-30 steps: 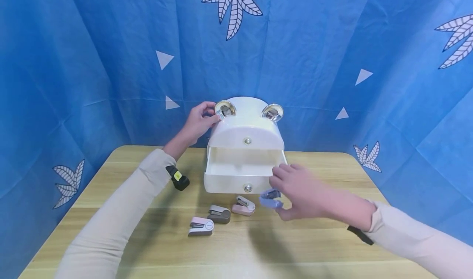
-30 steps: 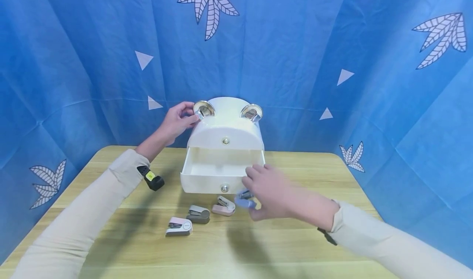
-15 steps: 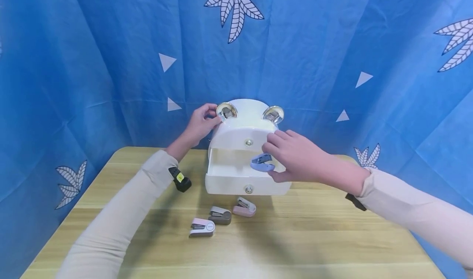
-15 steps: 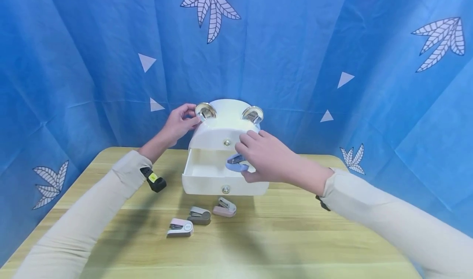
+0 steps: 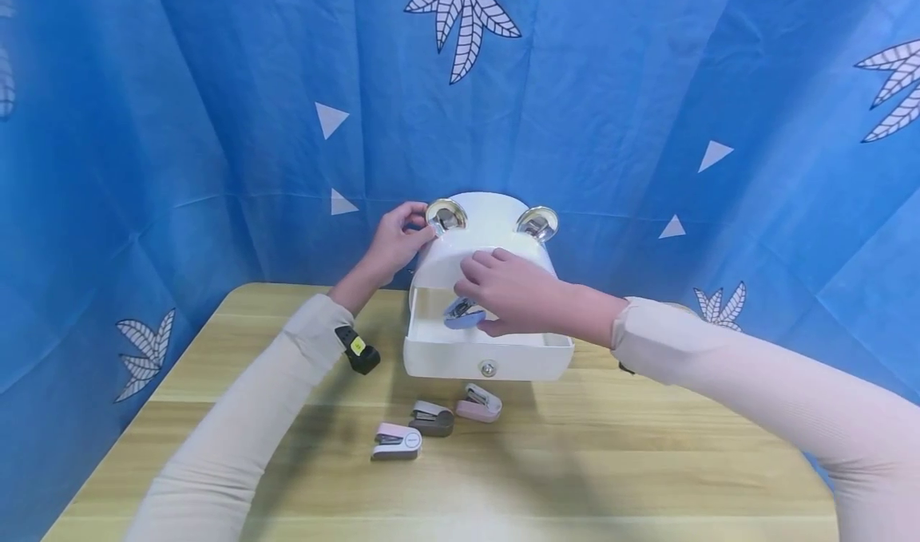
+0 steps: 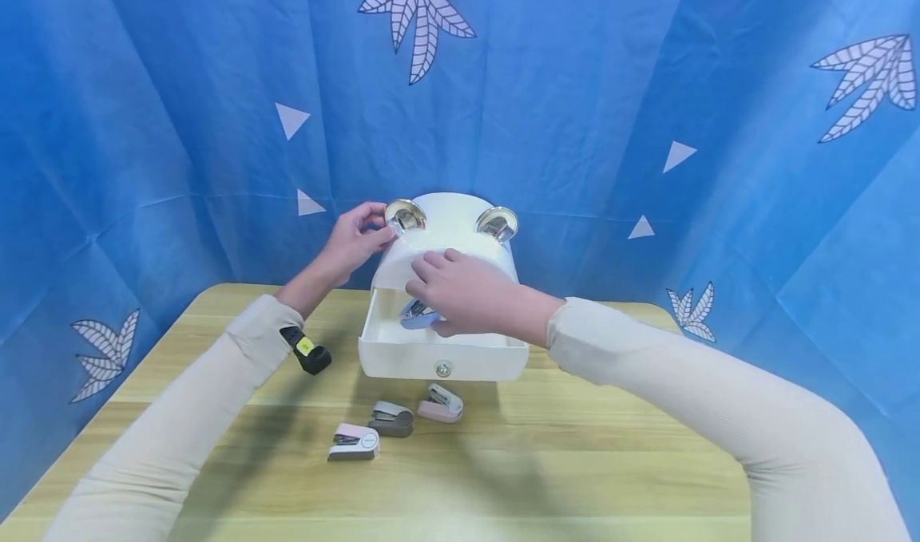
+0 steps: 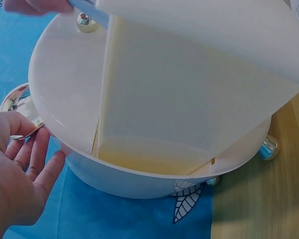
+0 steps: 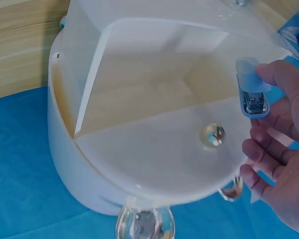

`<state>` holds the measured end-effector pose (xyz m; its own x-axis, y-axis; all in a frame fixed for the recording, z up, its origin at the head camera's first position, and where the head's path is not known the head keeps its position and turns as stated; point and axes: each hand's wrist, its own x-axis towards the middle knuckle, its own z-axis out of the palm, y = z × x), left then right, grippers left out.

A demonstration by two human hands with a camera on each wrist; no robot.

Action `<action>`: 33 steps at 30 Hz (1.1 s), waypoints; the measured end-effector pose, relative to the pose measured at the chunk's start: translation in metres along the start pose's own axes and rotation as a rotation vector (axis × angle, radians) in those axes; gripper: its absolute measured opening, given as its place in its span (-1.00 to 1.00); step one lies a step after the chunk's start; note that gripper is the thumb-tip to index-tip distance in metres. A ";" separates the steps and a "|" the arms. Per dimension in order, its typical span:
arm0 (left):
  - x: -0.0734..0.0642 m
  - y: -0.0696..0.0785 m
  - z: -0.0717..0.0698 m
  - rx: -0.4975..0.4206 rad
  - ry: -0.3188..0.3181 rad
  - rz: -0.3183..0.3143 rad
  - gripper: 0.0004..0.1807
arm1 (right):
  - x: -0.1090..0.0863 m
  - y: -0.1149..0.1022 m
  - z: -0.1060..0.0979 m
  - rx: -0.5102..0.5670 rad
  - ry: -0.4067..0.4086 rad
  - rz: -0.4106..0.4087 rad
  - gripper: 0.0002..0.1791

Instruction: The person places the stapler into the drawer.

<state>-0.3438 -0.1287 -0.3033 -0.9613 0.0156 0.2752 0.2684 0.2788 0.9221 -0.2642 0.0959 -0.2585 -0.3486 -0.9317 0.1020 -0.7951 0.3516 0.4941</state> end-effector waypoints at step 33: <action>-0.003 -0.001 0.003 -0.017 0.027 0.041 -0.63 | 0.030 -0.013 0.054 -0.271 -0.035 -0.043 -0.41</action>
<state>-0.3411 -0.1266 -0.3060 -0.9475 0.0004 0.3196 0.3085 0.2626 0.9143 -0.2912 0.0686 -0.3080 -0.3382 -0.9398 0.0481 -0.6493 0.2701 0.7109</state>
